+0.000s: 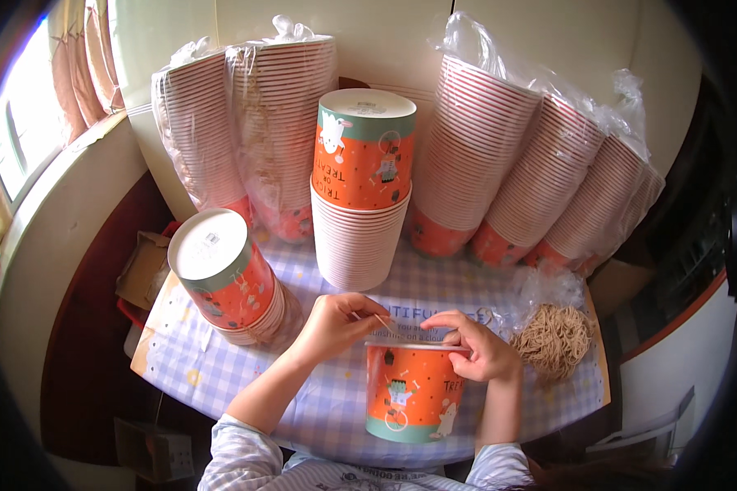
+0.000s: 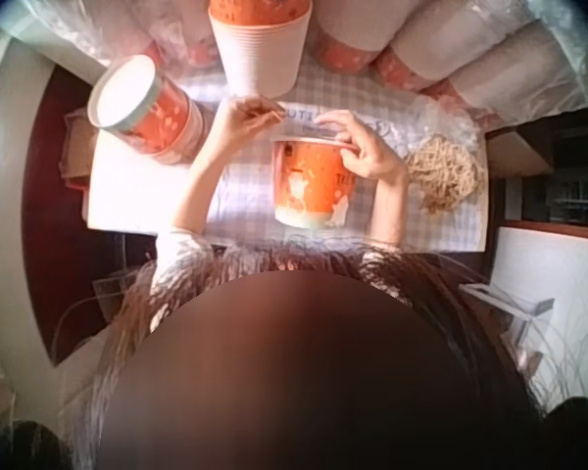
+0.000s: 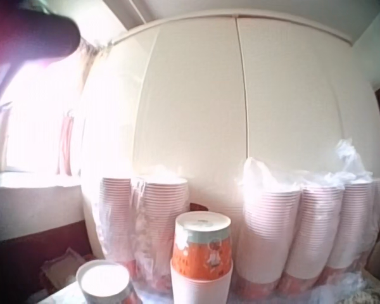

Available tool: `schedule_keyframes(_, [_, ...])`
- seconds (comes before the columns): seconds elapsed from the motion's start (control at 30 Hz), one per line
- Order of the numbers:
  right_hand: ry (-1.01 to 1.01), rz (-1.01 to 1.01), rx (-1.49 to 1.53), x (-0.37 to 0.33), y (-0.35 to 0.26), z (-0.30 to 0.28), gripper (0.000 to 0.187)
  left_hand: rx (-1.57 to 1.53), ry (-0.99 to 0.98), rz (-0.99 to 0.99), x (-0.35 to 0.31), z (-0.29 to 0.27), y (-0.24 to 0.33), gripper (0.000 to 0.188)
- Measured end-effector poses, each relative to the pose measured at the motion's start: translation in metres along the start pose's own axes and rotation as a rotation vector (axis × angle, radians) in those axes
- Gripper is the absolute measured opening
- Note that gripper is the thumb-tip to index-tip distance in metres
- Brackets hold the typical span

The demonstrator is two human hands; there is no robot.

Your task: Placing rubber bands around the rims of decorative paper buckets for assembly or packaging.

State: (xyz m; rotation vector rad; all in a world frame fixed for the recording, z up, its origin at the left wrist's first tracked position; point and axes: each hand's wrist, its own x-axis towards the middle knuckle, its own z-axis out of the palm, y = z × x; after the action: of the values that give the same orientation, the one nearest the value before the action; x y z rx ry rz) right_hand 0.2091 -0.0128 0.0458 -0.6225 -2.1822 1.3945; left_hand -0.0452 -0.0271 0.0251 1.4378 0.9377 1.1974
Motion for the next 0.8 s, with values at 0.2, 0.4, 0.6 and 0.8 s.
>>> schedule_keyframes(0.2, [0.093,-0.012,0.117,0.001,0.011,-0.009,0.063,0.312,-0.081,-0.005,0.001,0.005,0.008,0.01])
schedule_keyframes(0.4, [0.103,-0.012,0.192,-0.003,0.011,-0.014,0.057,0.306,-0.109,-0.053,0.002,0.007,0.01,0.013])
schedule_keyframes(0.6, [0.135,-0.033,0.204,-0.005,0.009,-0.015,0.056,0.381,-0.118,-0.056,0.004,0.01,0.013,0.013])
schedule_keyframes(0.8, [0.126,-0.039,0.195,-0.005,0.007,-0.015,0.054,0.354,-0.106,-0.052,0.003,0.011,0.012,0.013])
